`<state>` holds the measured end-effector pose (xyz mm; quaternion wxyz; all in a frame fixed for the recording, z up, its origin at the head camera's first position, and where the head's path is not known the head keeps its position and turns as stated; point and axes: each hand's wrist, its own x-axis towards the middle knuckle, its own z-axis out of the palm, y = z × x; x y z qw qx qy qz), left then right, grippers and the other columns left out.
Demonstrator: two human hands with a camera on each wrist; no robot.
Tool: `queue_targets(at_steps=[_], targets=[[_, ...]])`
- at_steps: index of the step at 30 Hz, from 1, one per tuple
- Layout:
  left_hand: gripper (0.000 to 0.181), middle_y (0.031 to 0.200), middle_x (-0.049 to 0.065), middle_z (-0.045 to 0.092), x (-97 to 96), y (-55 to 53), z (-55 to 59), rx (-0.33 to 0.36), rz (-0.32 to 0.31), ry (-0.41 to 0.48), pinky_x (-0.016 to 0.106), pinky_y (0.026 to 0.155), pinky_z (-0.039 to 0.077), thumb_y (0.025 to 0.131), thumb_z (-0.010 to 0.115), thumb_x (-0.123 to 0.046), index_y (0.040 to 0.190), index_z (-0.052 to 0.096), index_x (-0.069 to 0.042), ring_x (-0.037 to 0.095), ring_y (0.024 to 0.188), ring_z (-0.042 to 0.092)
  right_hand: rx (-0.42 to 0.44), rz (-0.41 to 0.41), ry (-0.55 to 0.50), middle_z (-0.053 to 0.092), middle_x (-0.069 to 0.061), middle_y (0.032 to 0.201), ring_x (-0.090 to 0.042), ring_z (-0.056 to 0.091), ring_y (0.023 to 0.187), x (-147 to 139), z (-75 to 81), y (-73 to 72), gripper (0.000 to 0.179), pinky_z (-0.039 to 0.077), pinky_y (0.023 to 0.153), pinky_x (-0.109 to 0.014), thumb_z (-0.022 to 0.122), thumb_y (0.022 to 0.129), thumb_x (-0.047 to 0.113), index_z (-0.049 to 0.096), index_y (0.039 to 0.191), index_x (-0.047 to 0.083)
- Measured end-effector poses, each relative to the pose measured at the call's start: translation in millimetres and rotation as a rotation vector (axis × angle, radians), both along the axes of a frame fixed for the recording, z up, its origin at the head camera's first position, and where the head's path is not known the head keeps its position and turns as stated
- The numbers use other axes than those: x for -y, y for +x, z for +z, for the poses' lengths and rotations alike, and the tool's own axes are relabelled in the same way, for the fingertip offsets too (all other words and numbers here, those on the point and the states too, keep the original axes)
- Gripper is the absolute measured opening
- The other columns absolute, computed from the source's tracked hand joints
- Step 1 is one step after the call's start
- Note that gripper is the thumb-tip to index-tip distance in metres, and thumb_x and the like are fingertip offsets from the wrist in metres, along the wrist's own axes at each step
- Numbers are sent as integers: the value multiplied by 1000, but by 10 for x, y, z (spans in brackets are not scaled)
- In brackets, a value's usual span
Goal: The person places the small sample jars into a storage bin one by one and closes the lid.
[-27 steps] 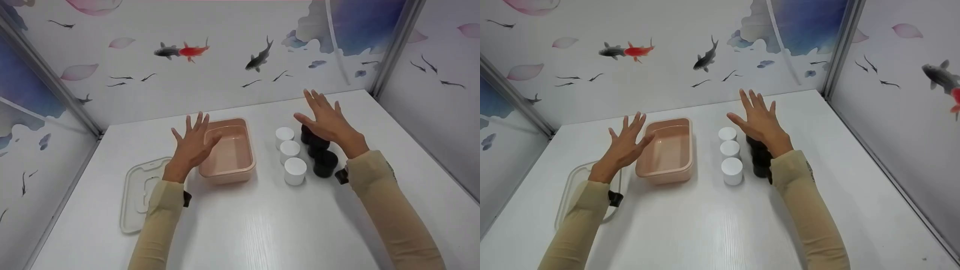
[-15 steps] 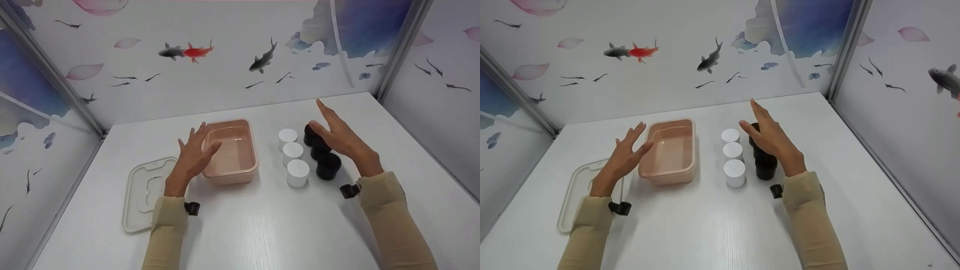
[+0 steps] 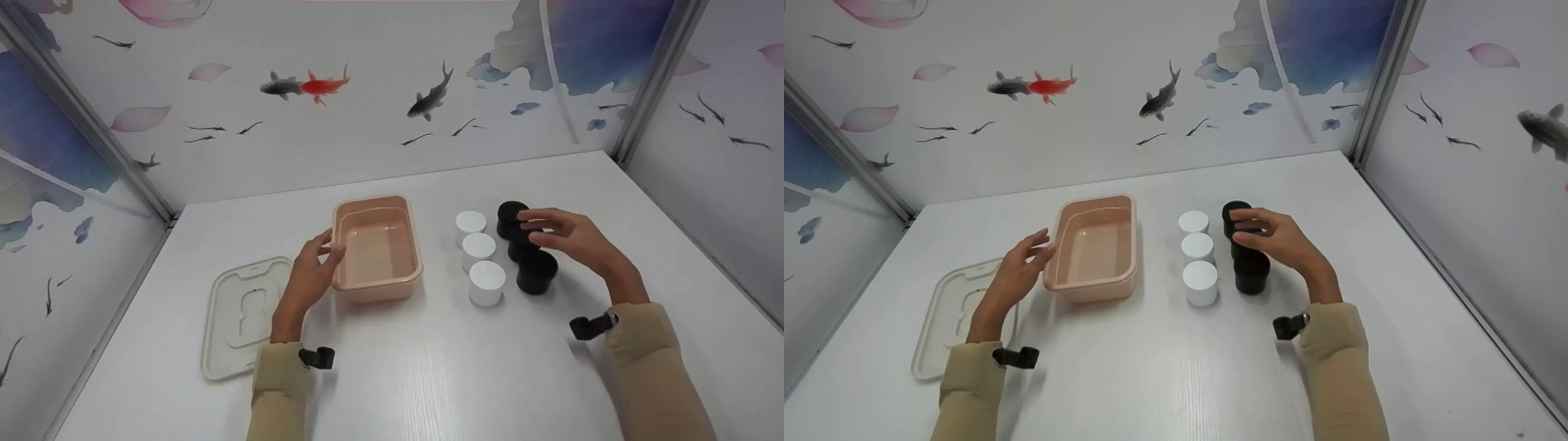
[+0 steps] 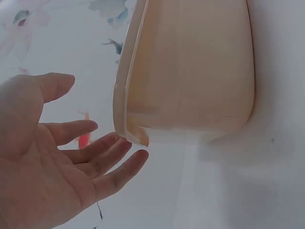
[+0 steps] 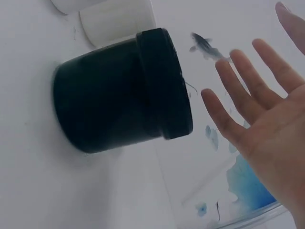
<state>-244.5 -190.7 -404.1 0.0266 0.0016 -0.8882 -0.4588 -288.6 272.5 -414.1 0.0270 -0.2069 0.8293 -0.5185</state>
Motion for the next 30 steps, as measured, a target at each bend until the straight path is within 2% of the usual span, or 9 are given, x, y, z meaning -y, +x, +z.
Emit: queue_targets(at_steps=[4,11,16,19,21,24,27,30], targets=[[59,155,18,40,47,-18,-38,41,47,91,48,107,49,105,50,-40,154,37,-10,35,140,46,50,38,17,59,-9,141,0,57,123,-99,-85,5,45,47,95,-12,65,98,22,56,141,13],[53,148,20,48,76,-85,-97,157,124,194,34,89,60,104,53,-22,153,38,-7,34,130,56,110,52,102,59,-9,139,-3,57,121,-195,-120,10,47,50,91,-16,71,94,24,58,137,9],[50,142,20,53,91,-88,-121,191,131,249,30,79,61,103,55,-15,151,42,-6,31,116,64,126,63,216,56,-9,144,1,55,119,-245,-134,14,52,46,92,-16,75,91,28,57,138,14],[51,140,21,54,97,-86,-131,197,133,245,29,75,62,101,56,-13,150,44,-5,30,110,67,147,84,238,53,-9,147,3,53,119,-278,-149,12,55,45,94,-16,76,90,26,55,140,14],[51,140,22,55,96,-84,-129,201,133,238,28,74,62,100,56,-12,149,44,-4,29,107,69,162,94,237,52,-10,148,-2,53,122,-292,-158,11,57,46,94,-17,77,89,25,54,139,14],[50,138,22,56,91,-88,-127,206,136,238,27,74,62,99,57,-11,147,47,-4,28,104,69,174,111,249,51,-12,148,-17,53,128,-305,-172,11,58,47,94,-20,78,87,24,54,139,12],[47,135,20,58,95,-88,-132,227,144,260,26,75,61,100,57,-12,146,50,-4,25,105,67,183,133,267,50,-15,147,-32,52,130,-308,-183,15,61,47,96,-27,78,86,24,52,140,10],[45,133,19,60,110,-98,-150,245,147,279,25,75,61,101,57,-12,145,51,-5,24,108,66,206,146,286,49,-18,147,-39,50,131,-305,-190,13,65,46,99,-36,79,86,24,49,142,10]])
